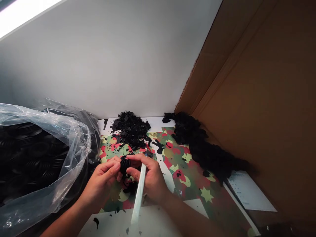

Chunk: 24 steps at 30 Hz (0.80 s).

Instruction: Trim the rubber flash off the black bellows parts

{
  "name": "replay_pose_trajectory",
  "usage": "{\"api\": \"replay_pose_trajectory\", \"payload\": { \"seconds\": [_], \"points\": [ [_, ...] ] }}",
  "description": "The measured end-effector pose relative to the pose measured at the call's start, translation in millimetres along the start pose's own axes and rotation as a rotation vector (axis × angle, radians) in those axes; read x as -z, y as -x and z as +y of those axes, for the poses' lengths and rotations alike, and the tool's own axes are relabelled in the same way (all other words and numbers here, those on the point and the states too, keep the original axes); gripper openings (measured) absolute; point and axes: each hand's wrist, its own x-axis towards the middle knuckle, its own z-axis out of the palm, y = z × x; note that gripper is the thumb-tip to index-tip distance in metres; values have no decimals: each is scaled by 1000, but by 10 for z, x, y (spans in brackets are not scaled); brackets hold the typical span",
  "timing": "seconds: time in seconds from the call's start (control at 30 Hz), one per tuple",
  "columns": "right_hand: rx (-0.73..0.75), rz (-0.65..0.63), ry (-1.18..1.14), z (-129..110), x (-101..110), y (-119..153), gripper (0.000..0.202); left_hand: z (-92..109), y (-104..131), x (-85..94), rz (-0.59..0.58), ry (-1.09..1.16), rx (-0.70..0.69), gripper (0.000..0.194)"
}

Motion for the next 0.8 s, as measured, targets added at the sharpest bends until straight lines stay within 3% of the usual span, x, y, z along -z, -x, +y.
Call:
{"api": "replay_pose_trajectory", "payload": {
  "seconds": [0.07, 0.2, 0.3, 0.47, 0.67, 0.8],
  "points": [
    [-8, -24, -44, 1, 6, -18, 35, 12, 13, 6, 35, -115, -75, 46],
    [17, 108, -82, 24, 74, -122, 33, 155, 116, 42, 221, -541, -531, 17],
    [34, 208, -31, 94, 148, -227, 35, 299, 204, 55, 294, -621, -751, 11],
    [50, 214, -38, 211, 148, -306, 43, 279, 162, 25, 196, -520, -617, 2],
    [150, -53, 321, 141, 225, -277, 22, 72, 11, 17, 234, -544, -530, 66],
    [192, -82, 456, 149, 347, -313, 16, 13, -3, 1, 217, -621, -595, 81]
  ]
}}
